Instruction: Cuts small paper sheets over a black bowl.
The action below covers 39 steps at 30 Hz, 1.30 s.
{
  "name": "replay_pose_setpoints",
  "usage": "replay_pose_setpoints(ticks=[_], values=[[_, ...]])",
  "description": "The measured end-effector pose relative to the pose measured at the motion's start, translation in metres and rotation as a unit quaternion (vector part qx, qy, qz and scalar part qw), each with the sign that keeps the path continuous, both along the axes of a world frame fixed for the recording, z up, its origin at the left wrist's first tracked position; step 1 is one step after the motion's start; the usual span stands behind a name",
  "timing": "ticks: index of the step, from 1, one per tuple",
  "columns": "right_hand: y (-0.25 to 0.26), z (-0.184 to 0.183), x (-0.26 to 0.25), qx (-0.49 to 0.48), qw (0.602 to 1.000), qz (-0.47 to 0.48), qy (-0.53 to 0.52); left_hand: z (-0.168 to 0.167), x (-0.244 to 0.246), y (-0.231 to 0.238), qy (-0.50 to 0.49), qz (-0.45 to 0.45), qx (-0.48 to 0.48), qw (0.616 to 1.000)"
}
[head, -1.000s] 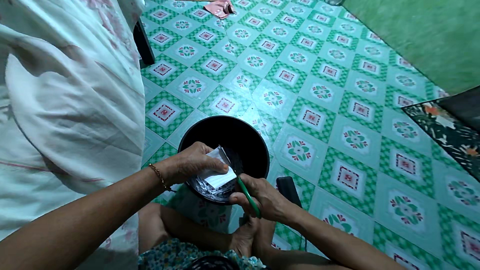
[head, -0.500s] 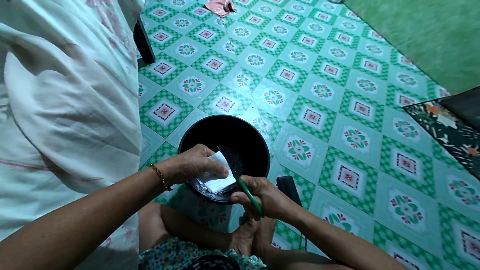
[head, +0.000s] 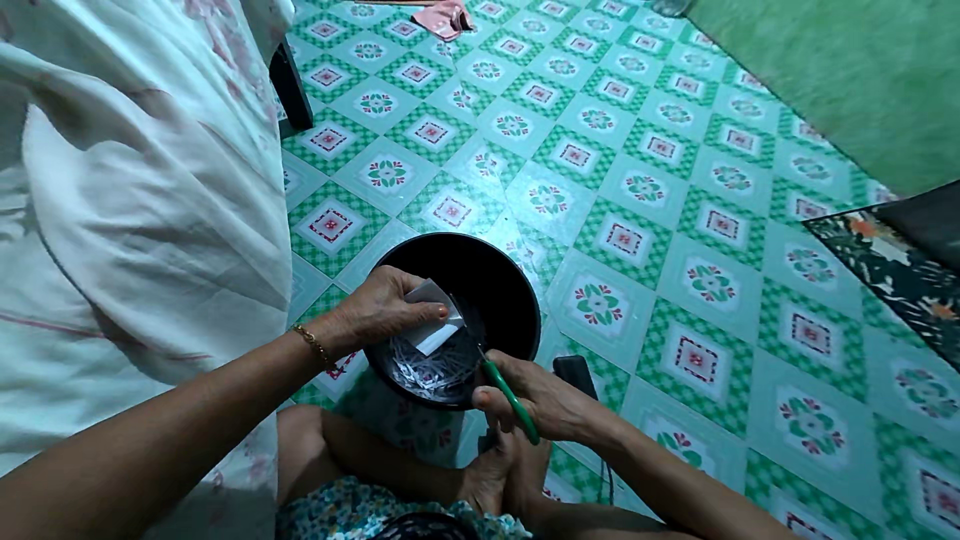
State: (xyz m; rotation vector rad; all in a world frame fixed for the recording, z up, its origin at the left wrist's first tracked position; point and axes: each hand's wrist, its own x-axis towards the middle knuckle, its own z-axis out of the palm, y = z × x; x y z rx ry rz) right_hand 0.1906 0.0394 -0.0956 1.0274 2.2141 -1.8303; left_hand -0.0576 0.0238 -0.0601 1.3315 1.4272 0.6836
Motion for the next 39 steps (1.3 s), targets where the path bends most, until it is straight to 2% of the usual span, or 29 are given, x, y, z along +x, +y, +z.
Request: replay_pose_setpoints(ticks=[8,12,23,29,33,39], values=[[0.001,-0.003,0.003,0.056,0.997,0.012,-0.052,-0.001,-0.003,0.002,0.002,0.012,0.025,1.0],[0.001,-0.001,0.003,0.038,0.999,0.014,-0.027,0.003,-0.004,0.002,0.0,0.024,0.021,0.999],[-0.001,-0.004,0.0,0.036,0.999,-0.015,0.029,-0.002,-0.002,-0.001,-0.004,-0.017,0.05,0.999],[-0.005,-0.007,0.001,0.093,0.994,-0.018,0.048,0.007,0.001,-0.001,-0.062,0.036,-0.047,0.996],[-0.006,-0.008,0.001,0.137,0.989,-0.022,0.055,0.011,0.002,-0.001,-0.084,0.052,-0.079,0.992],[-0.008,-0.01,0.0,0.137,0.989,-0.027,0.054,0.011,0.002,0.0,-0.104,0.074,-0.113,0.985]])
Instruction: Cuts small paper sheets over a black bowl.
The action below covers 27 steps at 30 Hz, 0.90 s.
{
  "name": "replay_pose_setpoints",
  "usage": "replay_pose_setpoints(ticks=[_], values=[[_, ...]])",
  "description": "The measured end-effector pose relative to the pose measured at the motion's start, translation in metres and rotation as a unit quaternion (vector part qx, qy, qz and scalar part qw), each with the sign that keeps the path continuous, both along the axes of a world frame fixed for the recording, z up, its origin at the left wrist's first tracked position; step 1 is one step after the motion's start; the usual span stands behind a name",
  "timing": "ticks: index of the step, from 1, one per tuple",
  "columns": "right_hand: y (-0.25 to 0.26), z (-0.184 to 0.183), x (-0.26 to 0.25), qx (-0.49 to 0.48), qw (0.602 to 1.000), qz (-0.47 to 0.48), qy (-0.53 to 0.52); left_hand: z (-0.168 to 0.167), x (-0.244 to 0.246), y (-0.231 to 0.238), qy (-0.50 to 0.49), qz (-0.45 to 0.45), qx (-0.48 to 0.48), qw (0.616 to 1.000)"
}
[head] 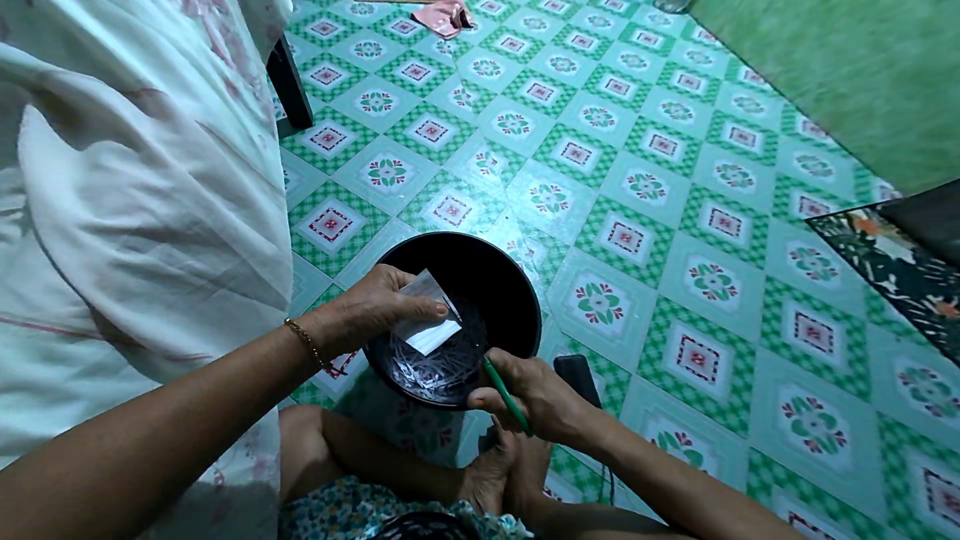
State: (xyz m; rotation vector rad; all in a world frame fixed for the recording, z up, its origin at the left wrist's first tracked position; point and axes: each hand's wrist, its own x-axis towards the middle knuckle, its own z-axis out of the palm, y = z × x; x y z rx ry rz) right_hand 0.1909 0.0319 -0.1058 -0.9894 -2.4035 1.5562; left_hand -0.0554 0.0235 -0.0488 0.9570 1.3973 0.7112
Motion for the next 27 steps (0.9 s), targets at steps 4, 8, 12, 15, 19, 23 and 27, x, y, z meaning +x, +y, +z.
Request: replay_pose_setpoints(ticks=[4,8,12,15,19,23,27], values=[[0.001,0.002,-0.002,-0.008,1.0,0.013,-0.025,0.0,0.002,-0.001,0.004,-0.014,-0.013,1.0],[0.001,0.003,-0.004,-0.017,0.999,0.031,-0.038,0.0,0.007,-0.002,0.015,-0.048,-0.019,0.999],[-0.001,0.0,-0.003,0.007,1.0,0.018,-0.012,-0.001,0.006,-0.002,-0.001,-0.036,-0.025,0.999],[-0.001,0.001,-0.004,0.005,1.0,0.008,-0.013,-0.001,0.007,-0.001,-0.006,-0.03,-0.038,0.999],[-0.001,0.003,-0.006,-0.015,0.999,0.012,-0.028,-0.002,0.01,-0.003,0.0,-0.031,-0.037,0.999],[-0.001,0.004,-0.007,-0.01,1.0,0.016,-0.024,-0.004,0.012,-0.004,-0.016,-0.04,-0.043,0.998],[-0.001,0.003,-0.006,-0.015,1.0,0.004,-0.013,-0.006,0.011,-0.003,-0.031,-0.035,-0.049,0.998]])
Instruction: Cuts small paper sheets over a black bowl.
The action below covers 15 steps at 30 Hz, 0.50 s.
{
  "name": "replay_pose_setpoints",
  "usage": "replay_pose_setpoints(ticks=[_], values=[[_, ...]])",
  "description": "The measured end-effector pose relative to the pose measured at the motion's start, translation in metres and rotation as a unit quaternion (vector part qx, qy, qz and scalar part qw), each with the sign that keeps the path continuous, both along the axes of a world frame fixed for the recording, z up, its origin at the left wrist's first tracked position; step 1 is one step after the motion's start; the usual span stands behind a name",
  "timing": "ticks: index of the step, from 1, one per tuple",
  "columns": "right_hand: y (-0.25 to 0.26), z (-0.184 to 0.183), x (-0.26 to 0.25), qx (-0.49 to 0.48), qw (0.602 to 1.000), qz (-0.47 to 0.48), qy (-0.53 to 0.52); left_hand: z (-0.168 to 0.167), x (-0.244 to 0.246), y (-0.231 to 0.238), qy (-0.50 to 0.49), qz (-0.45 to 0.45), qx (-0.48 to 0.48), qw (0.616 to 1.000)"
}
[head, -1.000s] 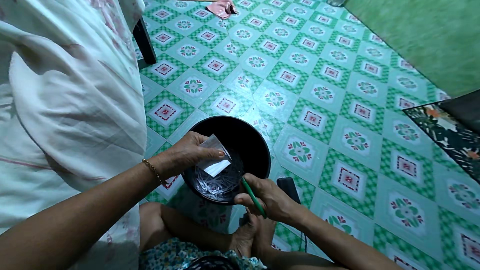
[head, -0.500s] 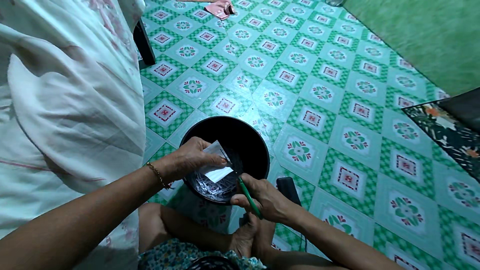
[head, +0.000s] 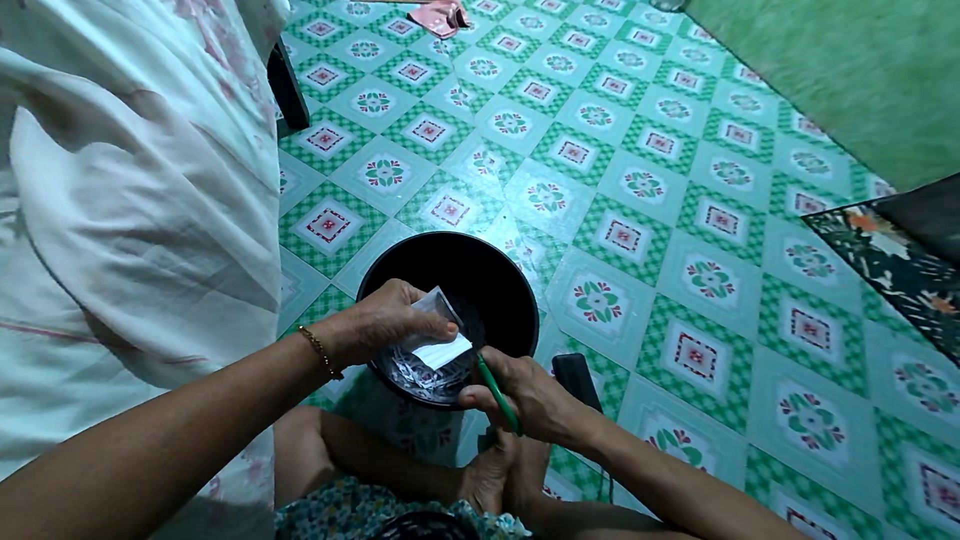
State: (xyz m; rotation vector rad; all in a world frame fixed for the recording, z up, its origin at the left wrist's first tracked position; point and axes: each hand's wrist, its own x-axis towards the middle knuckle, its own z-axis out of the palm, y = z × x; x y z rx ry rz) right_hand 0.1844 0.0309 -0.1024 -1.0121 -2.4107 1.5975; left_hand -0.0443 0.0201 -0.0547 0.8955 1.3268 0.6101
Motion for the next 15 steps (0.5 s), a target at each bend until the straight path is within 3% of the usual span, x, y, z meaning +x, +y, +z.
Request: replay_pose_setpoints(ticks=[15], values=[[0.0022,0.0022,-0.0002,-0.012,1.0,0.005,-0.012,-0.0016,0.0021,-0.0007,-0.016,-0.035,-0.023,0.999]])
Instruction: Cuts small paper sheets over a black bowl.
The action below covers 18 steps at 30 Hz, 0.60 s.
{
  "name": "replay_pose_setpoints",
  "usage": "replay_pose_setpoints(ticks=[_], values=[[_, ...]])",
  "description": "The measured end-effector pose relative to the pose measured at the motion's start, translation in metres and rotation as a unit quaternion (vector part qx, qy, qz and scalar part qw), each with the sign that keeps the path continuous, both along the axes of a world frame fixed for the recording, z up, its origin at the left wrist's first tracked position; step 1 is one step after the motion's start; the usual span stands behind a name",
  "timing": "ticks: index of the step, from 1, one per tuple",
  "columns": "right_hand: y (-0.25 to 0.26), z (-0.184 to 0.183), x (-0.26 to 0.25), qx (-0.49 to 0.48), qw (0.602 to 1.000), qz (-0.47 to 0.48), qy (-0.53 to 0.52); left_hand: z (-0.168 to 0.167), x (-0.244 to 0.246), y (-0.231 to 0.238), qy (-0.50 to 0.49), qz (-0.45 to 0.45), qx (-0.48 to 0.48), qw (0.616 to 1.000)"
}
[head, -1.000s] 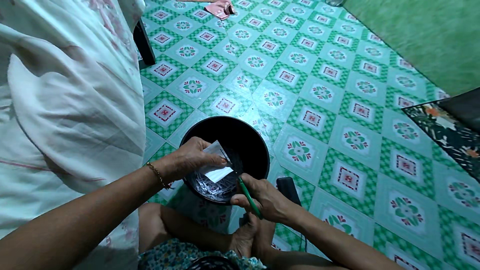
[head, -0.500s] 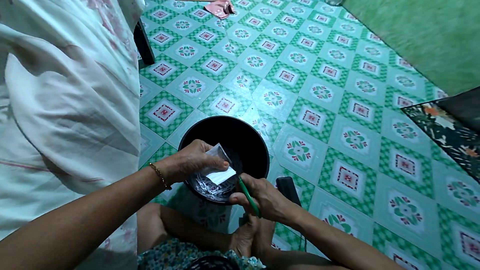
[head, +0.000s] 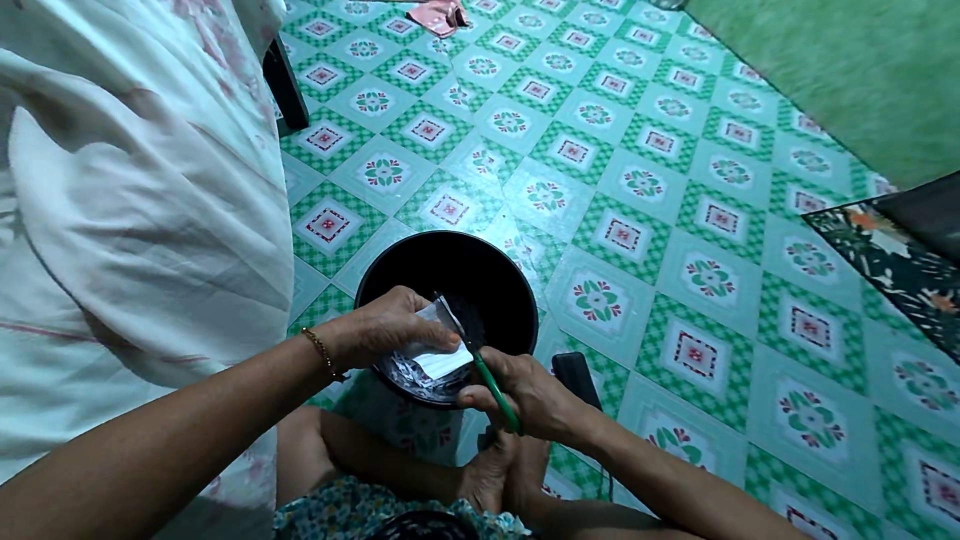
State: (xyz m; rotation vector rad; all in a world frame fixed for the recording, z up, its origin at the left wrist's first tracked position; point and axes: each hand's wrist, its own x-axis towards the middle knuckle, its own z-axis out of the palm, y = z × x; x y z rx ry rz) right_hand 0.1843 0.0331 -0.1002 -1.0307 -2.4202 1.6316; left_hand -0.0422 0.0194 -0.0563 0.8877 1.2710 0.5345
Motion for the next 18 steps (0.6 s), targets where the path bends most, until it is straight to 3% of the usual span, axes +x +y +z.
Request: replay_pose_setpoints(ticks=[6,10,14,18], values=[[0.001,0.001,-0.003,-0.098,0.994,-0.034,0.021,0.0,0.0,0.0,0.008,-0.012,-0.009,1.0],[-0.002,0.0,-0.007,-0.165,0.969,-0.125,0.137,-0.003,-0.001,-0.001,0.043,-0.033,0.039,0.998],[-0.004,0.001,-0.012,-0.18,0.937,-0.192,0.23,-0.009,-0.002,-0.003,0.081,-0.053,0.123,0.988],[-0.005,0.0,-0.015,-0.154,0.926,-0.229,0.256,-0.006,0.002,-0.005,0.079,-0.052,0.139,0.986]])
